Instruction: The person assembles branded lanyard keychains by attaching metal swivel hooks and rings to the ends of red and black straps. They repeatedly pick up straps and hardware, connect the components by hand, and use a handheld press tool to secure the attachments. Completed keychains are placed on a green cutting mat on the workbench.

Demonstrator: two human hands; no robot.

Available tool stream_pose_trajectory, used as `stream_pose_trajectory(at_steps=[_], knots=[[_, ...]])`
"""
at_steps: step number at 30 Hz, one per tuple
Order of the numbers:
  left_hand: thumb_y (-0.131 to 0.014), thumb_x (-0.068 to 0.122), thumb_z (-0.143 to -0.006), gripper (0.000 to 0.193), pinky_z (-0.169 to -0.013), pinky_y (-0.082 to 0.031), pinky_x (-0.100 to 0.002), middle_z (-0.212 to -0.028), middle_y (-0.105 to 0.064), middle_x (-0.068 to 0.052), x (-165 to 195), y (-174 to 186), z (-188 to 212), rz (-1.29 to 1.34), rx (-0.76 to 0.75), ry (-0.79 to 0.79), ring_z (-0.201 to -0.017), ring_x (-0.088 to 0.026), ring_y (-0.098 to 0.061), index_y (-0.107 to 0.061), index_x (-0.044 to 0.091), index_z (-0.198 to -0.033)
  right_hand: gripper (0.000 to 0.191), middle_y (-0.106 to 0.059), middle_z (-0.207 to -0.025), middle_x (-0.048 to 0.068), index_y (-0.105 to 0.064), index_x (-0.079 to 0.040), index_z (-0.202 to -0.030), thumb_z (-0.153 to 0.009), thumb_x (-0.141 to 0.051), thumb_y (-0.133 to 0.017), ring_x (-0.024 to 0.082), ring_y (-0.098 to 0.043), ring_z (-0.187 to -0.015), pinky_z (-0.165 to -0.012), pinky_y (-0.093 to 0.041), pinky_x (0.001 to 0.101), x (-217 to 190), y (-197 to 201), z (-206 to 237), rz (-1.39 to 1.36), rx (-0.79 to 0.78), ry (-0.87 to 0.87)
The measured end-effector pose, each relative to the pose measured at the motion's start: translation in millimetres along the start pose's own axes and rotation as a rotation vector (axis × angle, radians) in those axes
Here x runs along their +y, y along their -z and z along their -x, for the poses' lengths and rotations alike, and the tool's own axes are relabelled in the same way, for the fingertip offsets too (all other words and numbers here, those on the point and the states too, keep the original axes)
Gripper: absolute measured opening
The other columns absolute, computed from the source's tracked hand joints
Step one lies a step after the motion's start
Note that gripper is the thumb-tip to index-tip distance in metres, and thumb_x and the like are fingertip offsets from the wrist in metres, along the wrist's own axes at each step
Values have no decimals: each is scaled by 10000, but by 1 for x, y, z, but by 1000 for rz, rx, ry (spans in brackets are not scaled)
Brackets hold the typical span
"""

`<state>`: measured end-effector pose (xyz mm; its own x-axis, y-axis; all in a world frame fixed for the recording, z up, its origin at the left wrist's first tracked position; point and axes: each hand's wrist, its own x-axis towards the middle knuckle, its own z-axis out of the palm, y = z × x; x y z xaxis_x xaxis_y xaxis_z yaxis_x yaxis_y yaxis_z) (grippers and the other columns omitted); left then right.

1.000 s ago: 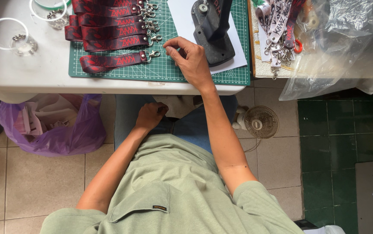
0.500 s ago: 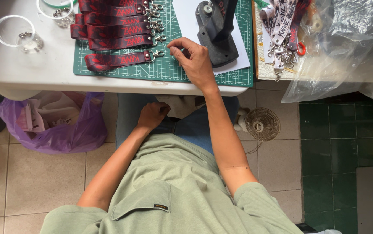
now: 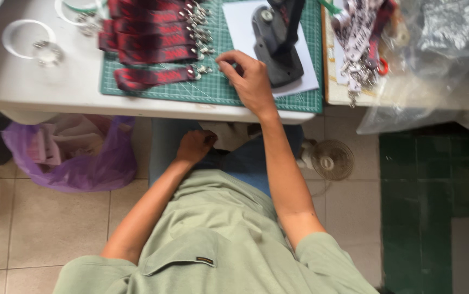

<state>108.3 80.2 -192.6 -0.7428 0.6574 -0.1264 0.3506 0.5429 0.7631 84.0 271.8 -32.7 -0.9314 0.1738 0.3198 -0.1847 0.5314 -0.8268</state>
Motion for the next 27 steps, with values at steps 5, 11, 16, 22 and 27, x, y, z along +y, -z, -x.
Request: stream_pose_trajectory(at_steps=[5,11,16,22,27], knots=[[-605,332,-912,256,-819,-554,-491,-953,-753,-141,10,17,5,-37,22,-5,-891,-369,-715,-793,182,-999,111,-717,-787,12,-759,-39,-1052,-984,-104,-701,58,-593,-621,-558,-470,246,-20,-2,-1,0,18,-72],[-640,352,-932,250,-804,-575,-463,-862,-761,-133,17,31,16,31,1,51,-836,-346,-737,-788,173,-1025,117,-738,-836,15,-755,-32,-1072,-1006,-96,-682,48,-616,-650,-576,-478,227,-34,-6,1,-17,-12,-96],[-658,319,-902,233,-730,-582,-439,-833,-753,-119,13,35,20,41,72,-16,-769,-321,-733,-801,158,-993,129,-751,-875,25,-761,-37,-1092,-1014,-104,-683,47,-603,-649,-555,-460,224,-36,-9,3,0,-26,-91],[-684,373,-928,317,-651,-595,-344,-688,-758,-60,53,58,30,240,-171,-39,-652,-198,-760,-790,88,-838,116,-742,-821,30,-762,-25,-1071,-1008,-90,-689,36,-627,-638,-565,-474,220,-35,-7,2,19,-11,-69],[-683,395,-973,420,-573,-512,-316,-677,-728,-87,152,131,63,438,-459,-316,-592,-135,-637,-772,4,-849,117,-729,-793,28,-767,-28,-1080,-1018,-95,-695,38,-598,-622,-550,-442,227,-25,-6,0,16,-18,-99]])
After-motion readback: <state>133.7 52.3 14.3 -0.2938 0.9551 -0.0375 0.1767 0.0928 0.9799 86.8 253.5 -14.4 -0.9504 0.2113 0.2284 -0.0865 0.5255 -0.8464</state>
